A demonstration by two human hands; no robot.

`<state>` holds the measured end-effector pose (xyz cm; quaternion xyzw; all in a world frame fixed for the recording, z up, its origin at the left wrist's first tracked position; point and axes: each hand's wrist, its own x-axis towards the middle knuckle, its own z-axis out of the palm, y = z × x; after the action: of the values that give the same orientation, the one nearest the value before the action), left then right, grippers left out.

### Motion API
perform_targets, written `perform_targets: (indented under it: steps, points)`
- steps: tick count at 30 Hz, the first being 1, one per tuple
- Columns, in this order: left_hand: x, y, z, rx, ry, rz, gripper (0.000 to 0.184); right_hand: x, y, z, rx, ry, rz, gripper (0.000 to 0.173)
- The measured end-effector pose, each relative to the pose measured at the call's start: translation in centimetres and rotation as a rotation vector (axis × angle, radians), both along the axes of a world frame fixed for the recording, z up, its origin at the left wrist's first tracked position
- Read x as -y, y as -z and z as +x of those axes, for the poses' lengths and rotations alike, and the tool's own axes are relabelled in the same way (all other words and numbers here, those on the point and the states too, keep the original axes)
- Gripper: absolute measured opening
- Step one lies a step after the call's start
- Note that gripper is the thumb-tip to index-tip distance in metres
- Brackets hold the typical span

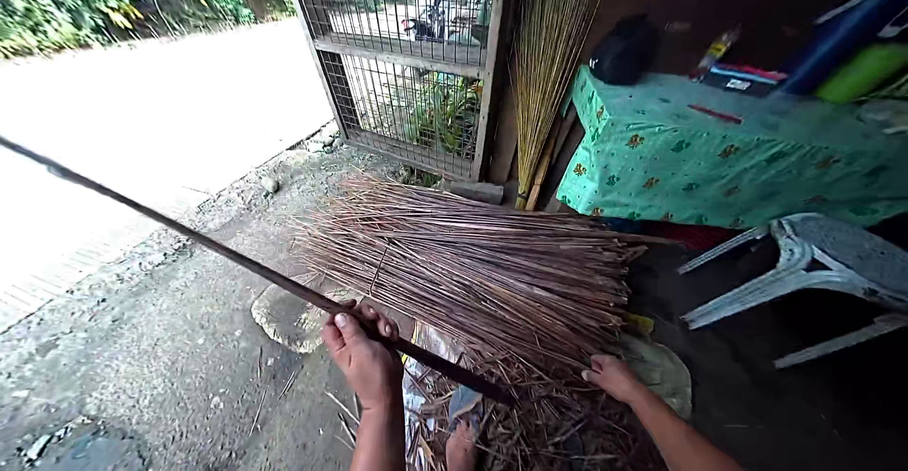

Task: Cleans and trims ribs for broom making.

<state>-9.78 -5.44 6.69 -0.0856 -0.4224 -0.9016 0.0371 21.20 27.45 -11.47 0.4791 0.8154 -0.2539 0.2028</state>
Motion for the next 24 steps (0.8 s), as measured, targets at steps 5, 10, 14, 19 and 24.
perform_targets:
  steps: [5, 10, 14, 19, 24]
  points:
    - [-1.6, 2.4, 1.4, -0.446, 0.292, -0.624, 0.035, 0.5, -2.5, -0.9, -0.428, 0.323, 0.279, 0.030]
    - [-2.7, 4.5, 1.7, -0.452, 1.066, -1.121, 0.031, 3.8, -10.9, -3.1, -1.389, 0.753, -0.336, 0.049]
    - [-2.9, 5.4, 2.7, -0.317, 1.509, -1.257, 0.031, 4.5, -15.3, -2.8, -1.693, 0.742, -0.377, 0.040]
    - [-3.5, 5.4, 3.6, -0.248, 1.596, -1.135, 0.032, 8.0, -15.5, -2.7, -1.513, 0.942, -0.272, 0.009]
    - [-6.8, 5.7, 7.8, -0.289, 1.429, -0.986, 0.028, 15.4, -13.1, -3.8, -1.202, 0.761, -0.630, 0.020]
